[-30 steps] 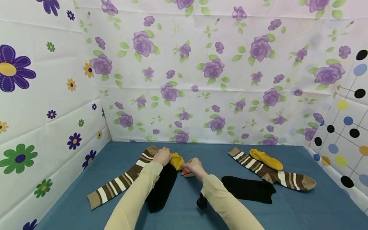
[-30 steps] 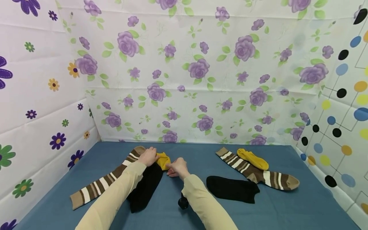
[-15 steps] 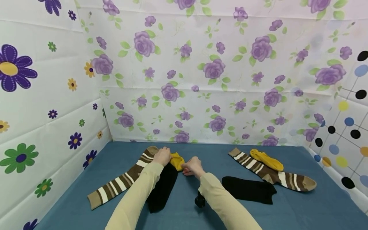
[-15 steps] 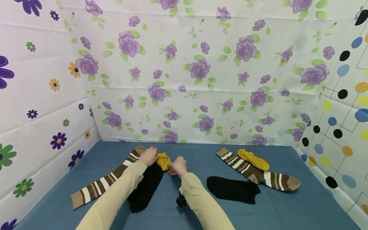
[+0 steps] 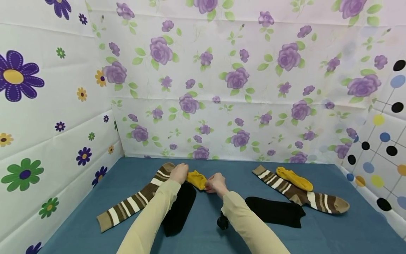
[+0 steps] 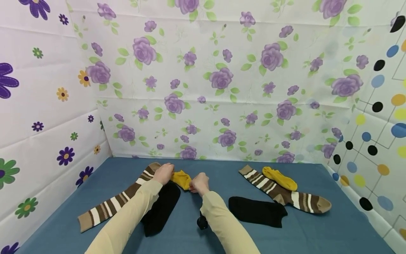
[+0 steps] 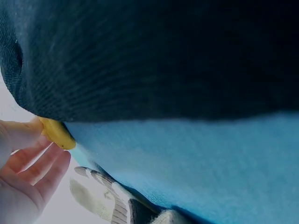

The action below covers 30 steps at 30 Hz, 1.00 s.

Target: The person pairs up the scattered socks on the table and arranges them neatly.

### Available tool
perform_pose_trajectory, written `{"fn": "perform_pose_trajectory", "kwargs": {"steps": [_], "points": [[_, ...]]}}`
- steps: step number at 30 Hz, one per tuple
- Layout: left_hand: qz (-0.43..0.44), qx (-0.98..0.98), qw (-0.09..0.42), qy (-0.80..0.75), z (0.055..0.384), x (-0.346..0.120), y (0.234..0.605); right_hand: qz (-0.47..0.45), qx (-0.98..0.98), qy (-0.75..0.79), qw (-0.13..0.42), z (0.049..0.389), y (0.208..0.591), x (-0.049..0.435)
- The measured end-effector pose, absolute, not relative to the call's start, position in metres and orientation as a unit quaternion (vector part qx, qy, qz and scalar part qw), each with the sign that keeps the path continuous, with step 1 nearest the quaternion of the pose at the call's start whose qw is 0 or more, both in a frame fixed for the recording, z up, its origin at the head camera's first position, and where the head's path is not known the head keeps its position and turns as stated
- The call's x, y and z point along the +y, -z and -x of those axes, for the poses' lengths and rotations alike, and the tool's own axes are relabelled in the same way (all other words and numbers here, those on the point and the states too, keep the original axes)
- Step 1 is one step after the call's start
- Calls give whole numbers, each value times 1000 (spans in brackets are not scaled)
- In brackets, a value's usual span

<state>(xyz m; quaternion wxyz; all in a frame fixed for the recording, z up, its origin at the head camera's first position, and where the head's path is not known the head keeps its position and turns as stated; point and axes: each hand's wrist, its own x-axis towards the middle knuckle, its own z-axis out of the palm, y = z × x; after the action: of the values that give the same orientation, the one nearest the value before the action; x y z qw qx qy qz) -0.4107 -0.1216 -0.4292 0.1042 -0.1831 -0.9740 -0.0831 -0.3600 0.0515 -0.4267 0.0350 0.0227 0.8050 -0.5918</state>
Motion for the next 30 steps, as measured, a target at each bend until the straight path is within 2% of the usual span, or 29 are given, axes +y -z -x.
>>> {"fn": "perform_pose_trajectory", "kwargs": {"steps": [15,30], "points": [[199,-967,137,84,412,-117,425,-46,805,590,40,366,423,66],[213,-966,105,103,410,-108,416,-45,811,583,29,368,420,82]]}}
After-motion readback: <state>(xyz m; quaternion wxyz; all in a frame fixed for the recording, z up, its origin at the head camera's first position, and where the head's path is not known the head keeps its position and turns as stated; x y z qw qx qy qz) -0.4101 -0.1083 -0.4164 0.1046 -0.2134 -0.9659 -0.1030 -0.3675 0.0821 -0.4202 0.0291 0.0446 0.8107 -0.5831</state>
